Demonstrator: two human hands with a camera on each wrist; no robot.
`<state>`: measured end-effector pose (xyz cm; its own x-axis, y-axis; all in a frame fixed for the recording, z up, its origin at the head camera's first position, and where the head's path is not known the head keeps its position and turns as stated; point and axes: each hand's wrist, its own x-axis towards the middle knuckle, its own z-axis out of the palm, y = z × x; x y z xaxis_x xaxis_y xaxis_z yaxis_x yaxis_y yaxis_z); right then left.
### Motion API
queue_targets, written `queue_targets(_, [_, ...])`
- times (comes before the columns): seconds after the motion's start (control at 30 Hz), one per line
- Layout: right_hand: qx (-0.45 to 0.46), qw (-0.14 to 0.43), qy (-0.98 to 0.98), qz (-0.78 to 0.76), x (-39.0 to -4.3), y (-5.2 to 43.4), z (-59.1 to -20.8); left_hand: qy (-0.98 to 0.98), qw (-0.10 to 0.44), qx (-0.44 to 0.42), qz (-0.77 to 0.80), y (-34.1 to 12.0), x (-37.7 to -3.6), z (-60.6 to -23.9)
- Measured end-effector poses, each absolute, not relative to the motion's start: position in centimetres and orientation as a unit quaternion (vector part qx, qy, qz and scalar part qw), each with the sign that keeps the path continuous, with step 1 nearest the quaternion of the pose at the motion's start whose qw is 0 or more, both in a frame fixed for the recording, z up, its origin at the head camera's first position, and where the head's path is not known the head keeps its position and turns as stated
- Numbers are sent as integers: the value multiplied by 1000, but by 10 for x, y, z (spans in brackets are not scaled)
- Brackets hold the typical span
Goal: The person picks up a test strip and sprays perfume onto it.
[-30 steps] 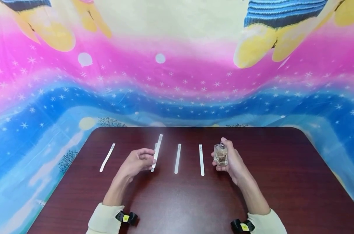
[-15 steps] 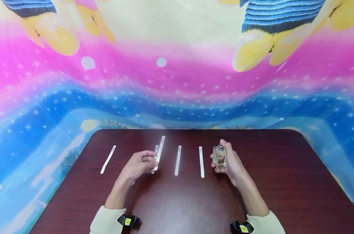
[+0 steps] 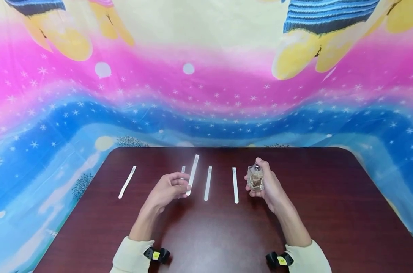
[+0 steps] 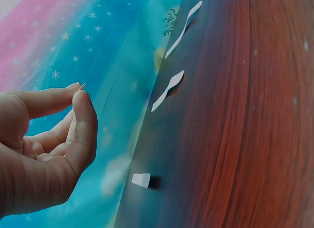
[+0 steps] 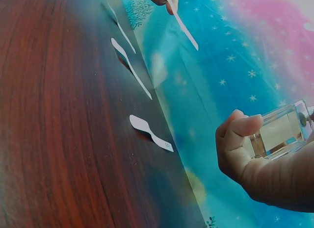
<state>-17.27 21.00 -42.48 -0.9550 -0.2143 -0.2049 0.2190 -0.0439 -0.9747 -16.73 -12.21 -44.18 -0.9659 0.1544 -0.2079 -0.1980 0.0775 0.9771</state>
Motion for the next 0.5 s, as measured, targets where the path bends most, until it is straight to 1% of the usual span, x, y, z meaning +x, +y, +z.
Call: queue_targets(0.5, [15,152,670,-726,-174,204,-420,705,143,0,694,-100,-167,-439])
